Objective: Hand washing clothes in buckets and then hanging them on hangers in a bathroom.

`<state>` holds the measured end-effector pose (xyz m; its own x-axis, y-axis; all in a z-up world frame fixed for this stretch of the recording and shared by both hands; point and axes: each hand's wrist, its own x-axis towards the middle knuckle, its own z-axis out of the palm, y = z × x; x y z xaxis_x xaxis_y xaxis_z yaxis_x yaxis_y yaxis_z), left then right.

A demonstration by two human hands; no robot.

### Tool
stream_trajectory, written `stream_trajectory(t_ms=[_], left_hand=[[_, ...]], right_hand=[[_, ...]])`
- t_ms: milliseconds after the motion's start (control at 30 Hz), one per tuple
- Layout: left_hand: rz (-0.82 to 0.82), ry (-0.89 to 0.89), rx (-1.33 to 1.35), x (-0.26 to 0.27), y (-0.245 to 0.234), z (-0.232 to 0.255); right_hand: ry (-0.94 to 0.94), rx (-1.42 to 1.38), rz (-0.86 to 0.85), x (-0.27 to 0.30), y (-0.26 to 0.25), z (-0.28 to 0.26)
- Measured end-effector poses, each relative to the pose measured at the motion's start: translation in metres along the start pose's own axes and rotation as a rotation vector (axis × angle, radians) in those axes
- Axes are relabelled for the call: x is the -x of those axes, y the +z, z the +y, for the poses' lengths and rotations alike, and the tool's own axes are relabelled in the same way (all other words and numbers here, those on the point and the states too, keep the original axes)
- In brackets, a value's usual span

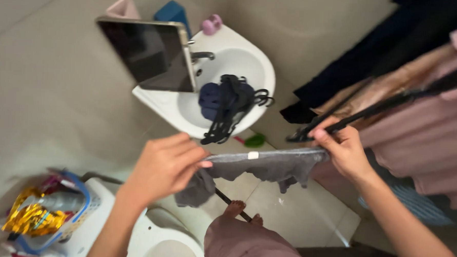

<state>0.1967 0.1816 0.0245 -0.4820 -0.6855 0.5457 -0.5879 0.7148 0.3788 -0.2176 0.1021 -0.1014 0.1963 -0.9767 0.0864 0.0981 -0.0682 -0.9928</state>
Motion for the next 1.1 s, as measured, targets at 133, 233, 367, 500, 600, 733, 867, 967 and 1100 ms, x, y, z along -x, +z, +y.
stream_trajectory(t_ms=[133, 233, 367, 500, 600, 733, 867, 967, 1100], left_hand=[[-0.02, 0.111, 0.055, -0.026, -0.013, -0.011], [-0.056, 0.13, 0.215, -0.038, -0.008, -0.017], [-0.02, 0.032, 0.35, -0.048, 0.016, -0.028], [0.031, -0.309, 0.37, -0.061, 0.049, -0.051], [-0.036, -0.261, 0.652, -0.073, 0.04, -0.027], [-0.106, -0.05, 1.091, -0.068, 0.045, -0.026], [-0.091, -0.166, 1.013, -0.068, 0.066, -0.031], [-0.063, -0.19, 0.884, -0.073, 0.072, -0.023], [-0.173, -0.147, 0.89, -0.082, 0.074, -0.016]], right_hand=[[-0.035, 0.067, -0.294, 0.016, 0.015, -0.072], [-0.085, 0.323, -0.419, 0.028, 0.006, -0.081], [0.161, 0.646, -0.234, 0.045, 0.0, -0.081], [0.088, 0.766, -0.315, 0.05, 0.005, -0.079], [-0.114, 0.763, -0.439, 0.051, 0.011, -0.071], [0.124, 0.788, -0.395, 0.055, 0.01, -0.066], [0.275, 0.964, -0.32, 0.056, 0.011, -0.074], [0.142, 0.985, -0.428, 0.052, 0.01, -0.08], [-0.27, 0.776, -0.46, 0.048, 0.019, -0.112]])
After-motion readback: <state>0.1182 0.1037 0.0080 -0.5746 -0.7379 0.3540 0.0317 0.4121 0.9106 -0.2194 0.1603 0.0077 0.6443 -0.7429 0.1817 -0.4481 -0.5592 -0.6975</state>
